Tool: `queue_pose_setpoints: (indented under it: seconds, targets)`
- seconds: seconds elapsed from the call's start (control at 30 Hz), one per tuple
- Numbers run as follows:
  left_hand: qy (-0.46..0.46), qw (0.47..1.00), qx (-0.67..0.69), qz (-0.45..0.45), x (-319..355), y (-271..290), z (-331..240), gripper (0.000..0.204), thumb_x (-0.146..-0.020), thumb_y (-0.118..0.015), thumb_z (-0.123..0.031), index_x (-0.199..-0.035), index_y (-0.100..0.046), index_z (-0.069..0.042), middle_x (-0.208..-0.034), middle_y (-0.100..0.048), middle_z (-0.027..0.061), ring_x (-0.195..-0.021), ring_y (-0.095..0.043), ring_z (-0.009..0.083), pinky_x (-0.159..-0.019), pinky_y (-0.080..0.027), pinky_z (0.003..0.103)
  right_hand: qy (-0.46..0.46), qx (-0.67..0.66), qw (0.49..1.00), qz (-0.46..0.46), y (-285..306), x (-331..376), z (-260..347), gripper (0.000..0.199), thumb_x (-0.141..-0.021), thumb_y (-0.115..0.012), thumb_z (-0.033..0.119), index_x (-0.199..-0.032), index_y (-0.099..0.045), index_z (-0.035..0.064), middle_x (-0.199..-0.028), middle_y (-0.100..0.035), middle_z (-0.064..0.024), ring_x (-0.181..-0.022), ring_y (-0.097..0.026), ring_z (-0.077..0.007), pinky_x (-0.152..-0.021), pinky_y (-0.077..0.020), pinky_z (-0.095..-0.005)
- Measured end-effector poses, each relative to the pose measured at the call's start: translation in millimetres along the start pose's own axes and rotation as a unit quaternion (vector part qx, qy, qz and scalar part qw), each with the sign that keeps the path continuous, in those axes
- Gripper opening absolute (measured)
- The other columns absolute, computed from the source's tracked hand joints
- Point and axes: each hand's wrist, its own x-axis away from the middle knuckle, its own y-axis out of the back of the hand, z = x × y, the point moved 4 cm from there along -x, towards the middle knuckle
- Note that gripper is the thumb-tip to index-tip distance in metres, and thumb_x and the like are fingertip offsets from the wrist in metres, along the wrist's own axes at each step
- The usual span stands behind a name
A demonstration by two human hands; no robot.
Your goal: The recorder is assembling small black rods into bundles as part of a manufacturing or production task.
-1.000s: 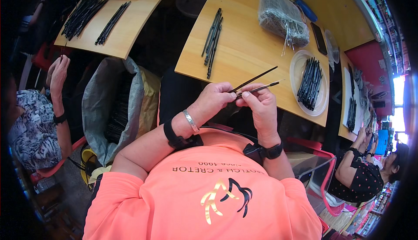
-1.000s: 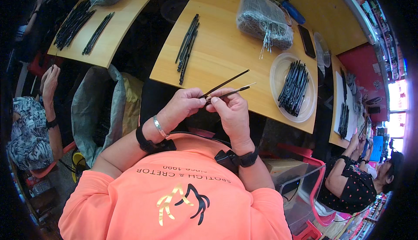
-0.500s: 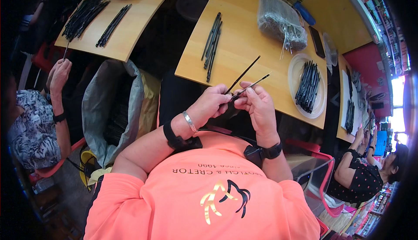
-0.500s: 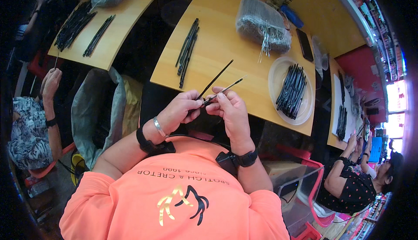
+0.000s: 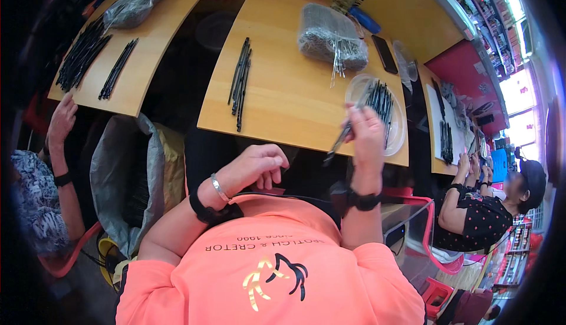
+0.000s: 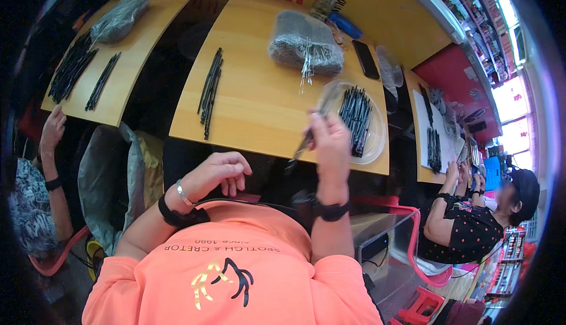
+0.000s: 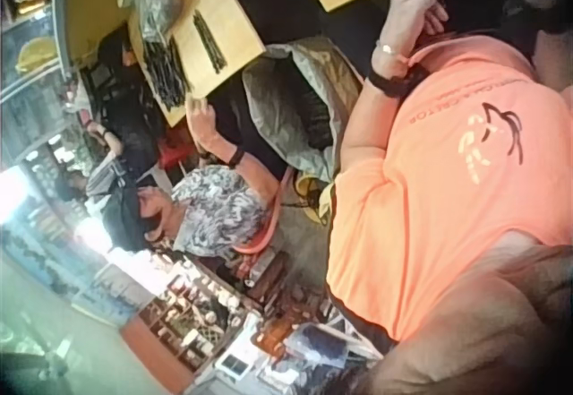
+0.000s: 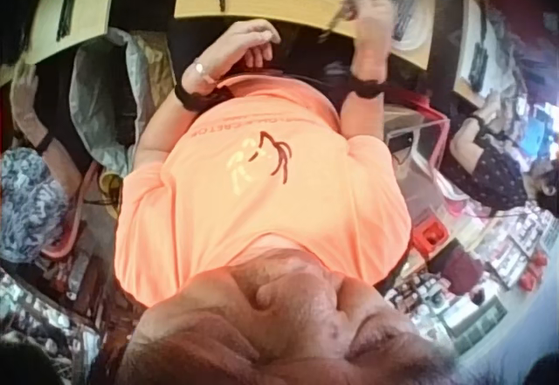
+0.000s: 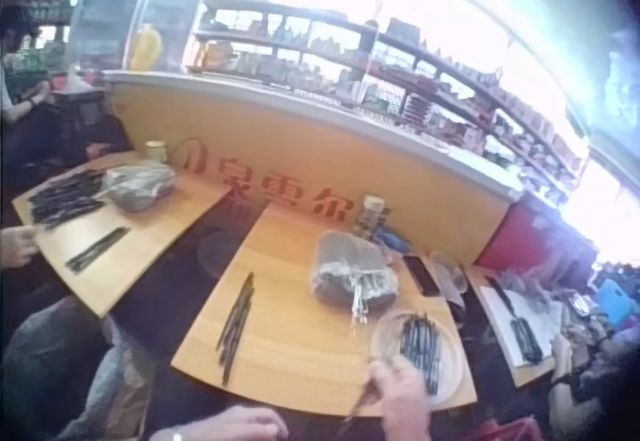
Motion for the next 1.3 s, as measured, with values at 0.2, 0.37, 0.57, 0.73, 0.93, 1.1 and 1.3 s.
queue_pose_setpoints:
  seconds: [0.2, 0.37, 0.57, 0.73, 0.93, 1.1, 1.3]
  targets:
    - [-0.05, 0.993, 0.059, -0.087, 5.3, 26.8, -12.6, 0.019, -0.091, -0.045, -0.019, -0.091, -0.057, -0.004, -0.068, -0.061, 0.0054, -0.049, -0.054, 0.0086, -0.042, -0.038, 0.017, 0.008, 0.306, 0.941, -0.143, 107.2, -67.9, -6.2, 0.026, -0.087, -0.058, 0.024, -0.094, -0.065, 0.0008, -0.066, -0.063, -0.0076, -0.058, -0.058, -0.0141, -0.056, -0.0446, -0.0274]
    - [-0.105, 0.973, 0.105, -0.176, 10.1, 52.3, -16.5, 0.016, -0.09, -0.046, -0.018, -0.088, -0.056, -0.006, -0.066, -0.061, 0.0061, -0.046, -0.053, 0.009, -0.039, -0.037, 0.017, 0.016, 0.452, 0.877, -0.165, 129.0, -81.5, -26.8, 0.041, -0.08, -0.06, 0.033, -0.1, -0.064, -0.0026, -0.085, -0.065, -0.0227, -0.083, -0.065, -0.0356, -0.076, -0.0483, -0.0414]
    - [-0.171, 0.929, 0.169, -0.281, 16.4, 89.0, -16.6, 0.011, -0.089, -0.046, -0.014, -0.086, -0.054, -0.007, -0.064, -0.06, 0.0057, -0.045, -0.053, 0.0094, -0.038, -0.037, 0.018, 0.082, 0.346, 0.928, -0.108, 58.3, -32.4, 11.9, 0.032, -0.083, -0.061, 0.023, -0.105, -0.064, 0.0001, -0.078, -0.066, -0.0128, -0.072, -0.063, -0.018, -0.067, -0.0478, -0.0299]
    - [-0.174, 0.907, 0.201, -0.326, 19.1, 96.0, -16.7, 0.01, -0.089, -0.045, -0.013, -0.087, -0.053, -0.007, -0.064, -0.06, 0.0051, -0.045, -0.053, 0.0095, -0.038, -0.037, 0.018, 0.128, 0.255, 0.944, 0.168, -76.0, 6.7, 3.8, 0.036, -0.079, -0.065, 0.021, -0.108, -0.061, 0.0, -0.078, -0.064, -0.0112, -0.064, -0.06, -0.0174, -0.062, -0.048, -0.0303]
    - [-0.162, 0.916, 0.208, -0.303, 17.8, 92.1, -16.6, 0.01, -0.089, -0.046, -0.013, -0.087, -0.053, -0.007, -0.065, -0.06, 0.0048, -0.046, -0.054, 0.0098, -0.038, -0.038, 0.018, 0.209, 0.389, 0.876, 0.195, -166.3, 19.1, 6.4, 0.039, -0.075, -0.067, 0.023, -0.107, -0.057, 0.0026, -0.082, -0.065, -0.0195, -0.077, -0.064, -0.0341, -0.068, -0.0507, -0.0402]
    - [-0.154, 0.923, 0.193, -0.295, 15.0, 90.3, -14.0, 0.012, -0.09, -0.046, -0.013, -0.086, -0.056, -0.006, -0.065, -0.06, 0.0046, -0.046, -0.054, 0.0103, -0.038, -0.038, 0.018, 0.163, 0.418, 0.875, 0.18, -152.6, 14.4, -6.1, 0.039, -0.074, -0.064, 0.018, -0.107, -0.055, 0.0003, -0.076, -0.064, -0.0191, -0.075, -0.063, -0.0354, -0.07, -0.0503, -0.0424]
    - [-0.102, 0.962, 0.133, -0.217, 10.6, 71.5, -12.2, 0.016, -0.091, -0.047, -0.017, -0.091, -0.056, -0.004, -0.069, -0.062, 0.0079, -0.049, -0.057, 0.0116, -0.041, -0.041, 0.019, 0.081, 0.357, 0.909, 0.2, -111.9, 17.3, -14.7, 0.038, -0.074, -0.062, 0.008, -0.109, -0.053, -0.0019, -0.068, -0.062, -0.0137, -0.064, -0.063, -0.0253, -0.062, -0.0501, -0.0354]
